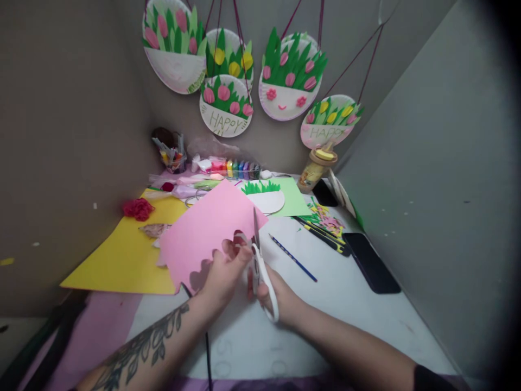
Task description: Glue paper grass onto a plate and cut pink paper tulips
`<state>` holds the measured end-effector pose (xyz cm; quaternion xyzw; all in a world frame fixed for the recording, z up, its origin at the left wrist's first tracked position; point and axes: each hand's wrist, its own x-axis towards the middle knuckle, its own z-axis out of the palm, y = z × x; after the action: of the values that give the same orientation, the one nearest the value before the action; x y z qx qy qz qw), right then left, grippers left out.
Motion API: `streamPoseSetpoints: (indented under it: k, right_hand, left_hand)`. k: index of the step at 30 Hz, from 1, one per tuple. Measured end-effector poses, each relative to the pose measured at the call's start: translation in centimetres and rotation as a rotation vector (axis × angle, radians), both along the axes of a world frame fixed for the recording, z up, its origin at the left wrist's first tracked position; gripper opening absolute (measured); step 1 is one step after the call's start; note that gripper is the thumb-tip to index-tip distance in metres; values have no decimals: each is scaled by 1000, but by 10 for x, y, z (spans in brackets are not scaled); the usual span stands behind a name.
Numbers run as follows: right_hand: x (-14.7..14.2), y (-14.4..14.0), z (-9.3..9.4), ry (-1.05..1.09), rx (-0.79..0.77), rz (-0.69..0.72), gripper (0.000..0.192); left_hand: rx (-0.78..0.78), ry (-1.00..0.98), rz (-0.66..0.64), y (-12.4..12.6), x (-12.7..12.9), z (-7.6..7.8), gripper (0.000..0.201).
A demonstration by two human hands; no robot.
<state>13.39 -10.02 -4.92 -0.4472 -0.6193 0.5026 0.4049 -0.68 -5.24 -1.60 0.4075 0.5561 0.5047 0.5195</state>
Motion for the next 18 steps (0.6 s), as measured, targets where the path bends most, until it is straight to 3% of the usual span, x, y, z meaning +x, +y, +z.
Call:
streamPoseSetpoints:
  k: [4, 7, 10, 18]
  right_hand:
    - [0, 0, -1, -74, 45, -27, 69]
    - [0, 0, -2, -95, 40, -40, 72]
    - [-2, -1, 0, -113, 18, -44, 74]
    - [-3, -2, -1, -86, 64, -16, 69]
  left_hand:
    - [4, 173, -115, -4, 0, 10, 41]
    - [2, 265, -53, -2, 5, 9, 44]
    - [8, 200, 31, 0, 13, 7, 47]
    - [18, -16, -23, 0, 18, 11, 38]
